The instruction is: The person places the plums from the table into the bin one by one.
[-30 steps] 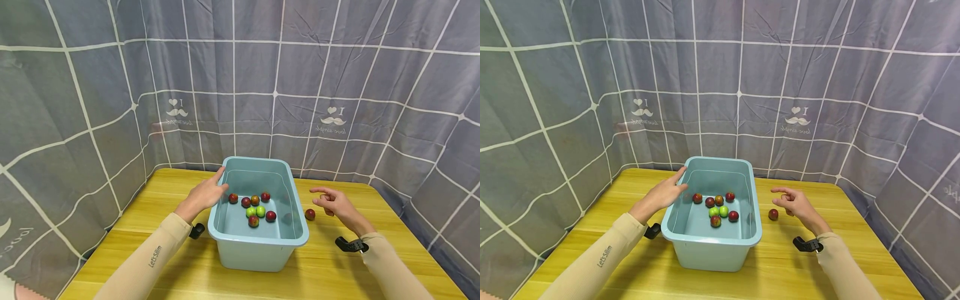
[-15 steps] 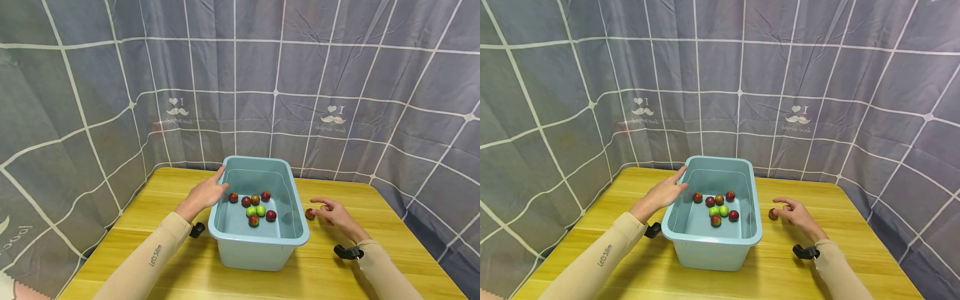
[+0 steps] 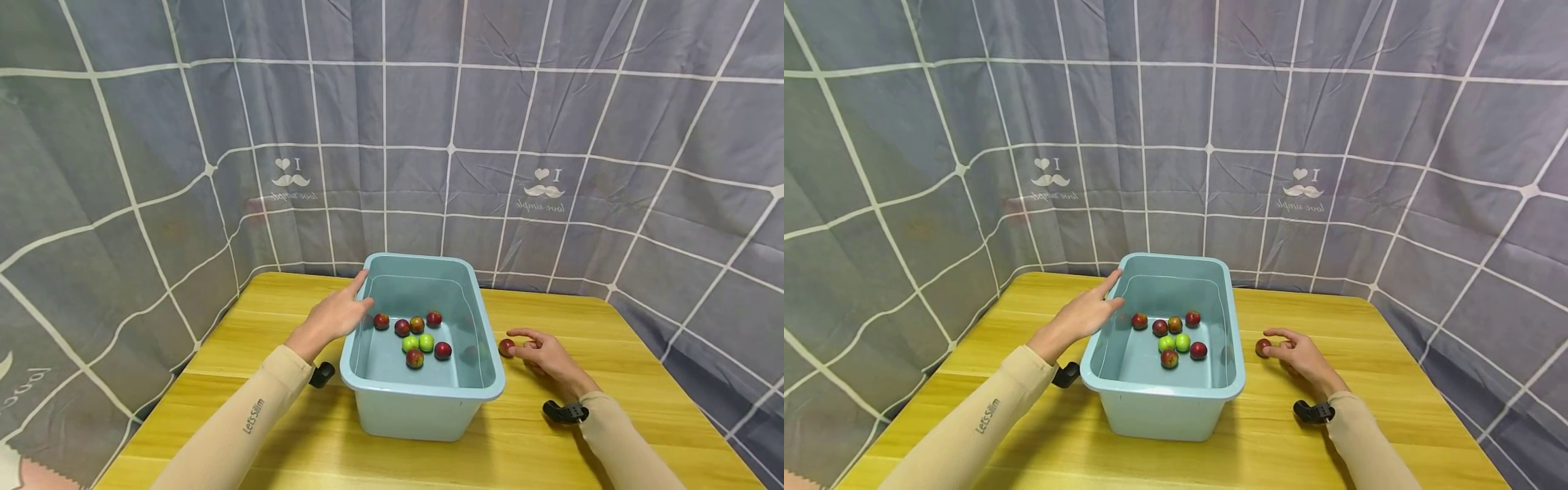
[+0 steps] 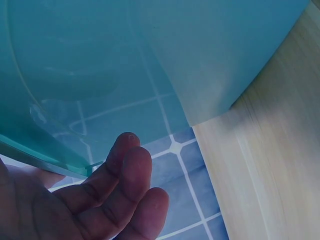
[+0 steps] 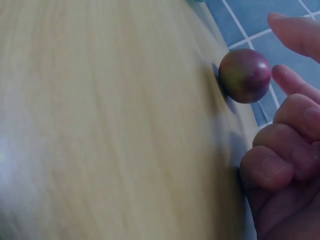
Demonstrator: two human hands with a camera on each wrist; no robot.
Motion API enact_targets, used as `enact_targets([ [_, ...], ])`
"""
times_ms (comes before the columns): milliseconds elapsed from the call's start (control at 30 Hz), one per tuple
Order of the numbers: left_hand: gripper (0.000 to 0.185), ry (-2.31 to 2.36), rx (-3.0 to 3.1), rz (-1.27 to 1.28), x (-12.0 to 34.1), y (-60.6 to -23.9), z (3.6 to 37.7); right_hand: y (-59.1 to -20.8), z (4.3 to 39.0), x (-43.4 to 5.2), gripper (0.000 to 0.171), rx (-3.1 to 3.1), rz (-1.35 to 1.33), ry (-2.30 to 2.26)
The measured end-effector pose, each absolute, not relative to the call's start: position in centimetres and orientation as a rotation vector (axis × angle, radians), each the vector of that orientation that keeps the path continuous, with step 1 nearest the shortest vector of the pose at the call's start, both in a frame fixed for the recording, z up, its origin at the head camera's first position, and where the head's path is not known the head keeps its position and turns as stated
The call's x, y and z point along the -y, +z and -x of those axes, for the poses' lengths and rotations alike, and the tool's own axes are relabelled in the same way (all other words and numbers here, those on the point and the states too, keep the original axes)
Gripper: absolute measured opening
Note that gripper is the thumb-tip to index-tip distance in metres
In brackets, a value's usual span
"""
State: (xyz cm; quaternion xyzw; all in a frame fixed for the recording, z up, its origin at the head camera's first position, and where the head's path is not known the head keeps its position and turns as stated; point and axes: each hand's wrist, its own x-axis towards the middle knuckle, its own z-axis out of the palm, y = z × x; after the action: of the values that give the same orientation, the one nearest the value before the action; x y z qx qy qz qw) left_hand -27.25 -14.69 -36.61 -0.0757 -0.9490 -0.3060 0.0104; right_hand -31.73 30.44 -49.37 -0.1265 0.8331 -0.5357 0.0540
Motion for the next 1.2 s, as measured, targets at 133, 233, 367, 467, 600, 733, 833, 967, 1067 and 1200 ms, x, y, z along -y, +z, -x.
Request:
enact_targets([
  [133,0.07,-0.961,2.956,0.245,14.84,-36.66,27.23,-49.6,31.86,-30.31,0.059,-2.53,0.351,-1.629],
  [233,0.07,-0.964,2.956,0.246,14.89,-36.67,27.19,-49.71,31.87,-30.23,0.059,-2.535,0.313,-1.622],
  [367,0.071,-0.945,2.961,0.236,14.83,-36.53,27.15,-49.66,31.93,-30.1,0.06,-2.549,0.252,-1.611],
  [467,0.071,-0.926,2.962,0.23,14.8,-36.39,27.09,-49.5,31.9,-30.0,0.061,-2.553,0.222,-1.596],
  [600,0.071,-0.93,2.963,0.228,14.73,-36.28,27.11,-49.44,31.96,-30.02,0.06,-2.559,0.203,-1.571],
  [733,0.071,-0.936,2.964,0.23,14.66,-36.28,27.2,-49.58,32.14,-30.15,0.057,-2.569,0.202,-1.554],
  [833,0.071,-0.941,2.962,0.231,14.66,-36.22,27.2,-49.59,32.23,-30.18,0.057,-2.571,0.2,-1.552],
  [967,0.071,-0.946,2.962,0.229,14.66,-36.16,27.16,-49.63,32.34,-30.22,0.057,-2.571,0.188,-1.546],
  [1067,0.071,-0.948,2.961,0.227,14.66,-36.15,27.15,-49.68,32.41,-30.26,0.055,-2.573,0.197,-1.538],
  [1200,0.071,-0.95,2.957,0.231,14.64,-36.15,27.16,-49.59,32.4,-30.27,0.05,-2.573,0.224,-1.534],
])
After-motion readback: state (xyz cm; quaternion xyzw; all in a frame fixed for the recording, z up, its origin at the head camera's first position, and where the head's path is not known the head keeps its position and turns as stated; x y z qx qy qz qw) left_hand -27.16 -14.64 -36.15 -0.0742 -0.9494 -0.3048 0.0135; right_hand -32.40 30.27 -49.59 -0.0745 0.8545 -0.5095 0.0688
